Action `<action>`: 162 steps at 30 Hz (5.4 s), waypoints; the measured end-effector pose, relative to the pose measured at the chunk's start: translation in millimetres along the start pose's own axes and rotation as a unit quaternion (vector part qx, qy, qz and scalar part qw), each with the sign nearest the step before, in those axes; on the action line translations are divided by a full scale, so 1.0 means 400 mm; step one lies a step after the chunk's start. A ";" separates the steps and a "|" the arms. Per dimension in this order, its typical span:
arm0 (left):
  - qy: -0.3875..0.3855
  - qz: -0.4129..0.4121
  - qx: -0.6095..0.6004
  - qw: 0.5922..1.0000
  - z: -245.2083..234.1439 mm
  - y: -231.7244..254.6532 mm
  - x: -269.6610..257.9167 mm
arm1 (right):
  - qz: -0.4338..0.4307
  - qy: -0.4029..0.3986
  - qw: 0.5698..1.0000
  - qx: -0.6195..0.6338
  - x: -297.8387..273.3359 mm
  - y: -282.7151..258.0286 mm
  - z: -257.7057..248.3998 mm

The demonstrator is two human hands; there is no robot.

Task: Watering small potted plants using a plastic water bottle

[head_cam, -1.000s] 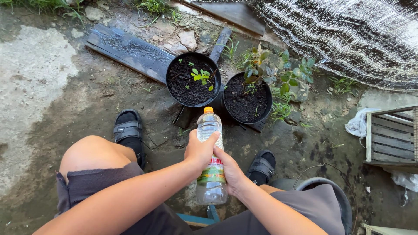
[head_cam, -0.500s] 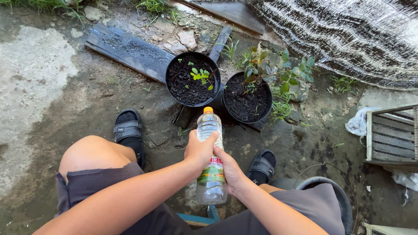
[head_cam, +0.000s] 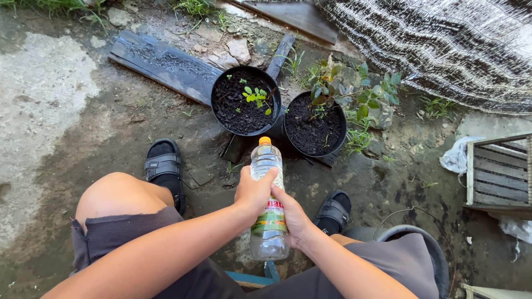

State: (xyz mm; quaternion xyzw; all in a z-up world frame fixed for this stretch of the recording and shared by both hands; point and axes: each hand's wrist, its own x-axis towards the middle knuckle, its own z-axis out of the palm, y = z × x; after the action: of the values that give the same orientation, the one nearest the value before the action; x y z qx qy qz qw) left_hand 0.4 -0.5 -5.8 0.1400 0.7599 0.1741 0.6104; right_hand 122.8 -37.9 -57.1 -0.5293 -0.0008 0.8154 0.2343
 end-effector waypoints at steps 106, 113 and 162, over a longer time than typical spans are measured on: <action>0.001 0.043 0.009 0.999 -0.073 0.002 -0.005 | -0.107 0.025 0.991 -0.081 0.020 -0.004 0.073; -0.045 0.145 0.027 0.988 -0.031 0.044 -0.067 | -0.165 -0.009 0.986 -0.016 -0.032 -0.014 0.054; -0.405 0.656 -0.098 0.630 0.115 0.234 -0.192 | -0.679 -0.077 0.719 -0.126 -0.420 -0.219 0.021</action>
State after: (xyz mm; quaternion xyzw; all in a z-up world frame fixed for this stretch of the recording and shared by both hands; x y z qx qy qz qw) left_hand 62.1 55.2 93.7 0.5970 0.1227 0.5279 0.5915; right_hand 204.3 -22.0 113.3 -0.3468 -0.4806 0.4684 0.6552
